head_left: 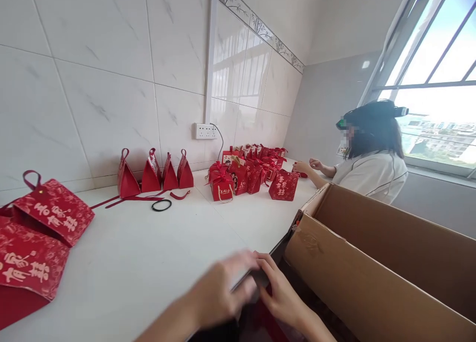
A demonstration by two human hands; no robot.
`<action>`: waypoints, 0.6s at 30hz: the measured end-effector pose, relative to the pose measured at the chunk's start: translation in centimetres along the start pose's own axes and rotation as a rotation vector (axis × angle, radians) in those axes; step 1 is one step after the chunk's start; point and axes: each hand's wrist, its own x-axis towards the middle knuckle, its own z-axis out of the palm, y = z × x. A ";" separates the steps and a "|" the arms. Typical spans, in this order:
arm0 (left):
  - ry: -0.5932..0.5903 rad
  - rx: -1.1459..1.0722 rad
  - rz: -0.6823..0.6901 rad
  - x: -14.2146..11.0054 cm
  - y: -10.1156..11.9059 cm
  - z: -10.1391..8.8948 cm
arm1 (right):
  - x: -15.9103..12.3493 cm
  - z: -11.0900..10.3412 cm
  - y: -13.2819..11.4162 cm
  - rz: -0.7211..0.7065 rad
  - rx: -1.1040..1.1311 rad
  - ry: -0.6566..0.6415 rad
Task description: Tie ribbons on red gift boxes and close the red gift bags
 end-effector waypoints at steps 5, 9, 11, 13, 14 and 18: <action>0.075 0.339 -0.358 1.7 -2.8 0.2 | 0.1 0.6 -0.4 0.007 0.029 0.074; -0.166 0.180 -0.073 2.1 -0.6 3.5 | 0.6 -1.1 -0.8 -0.007 0.127 0.071; -0.114 0.151 -0.025 2.4 -0.5 5.0 | 1.1 -3.3 -1.4 0.058 0.122 0.012; -0.034 0.217 0.075 2.6 -1.7 6.6 | 1.9 -6.1 -2.2 0.144 0.032 -0.055; 0.005 0.295 0.165 2.6 -2.7 7.5 | 2.4 -7.6 -2.6 0.174 -0.029 -0.070; 0.190 0.659 0.450 2.3 -6.9 11.2 | 6.2 -11.6 -3.9 0.184 -0.241 0.026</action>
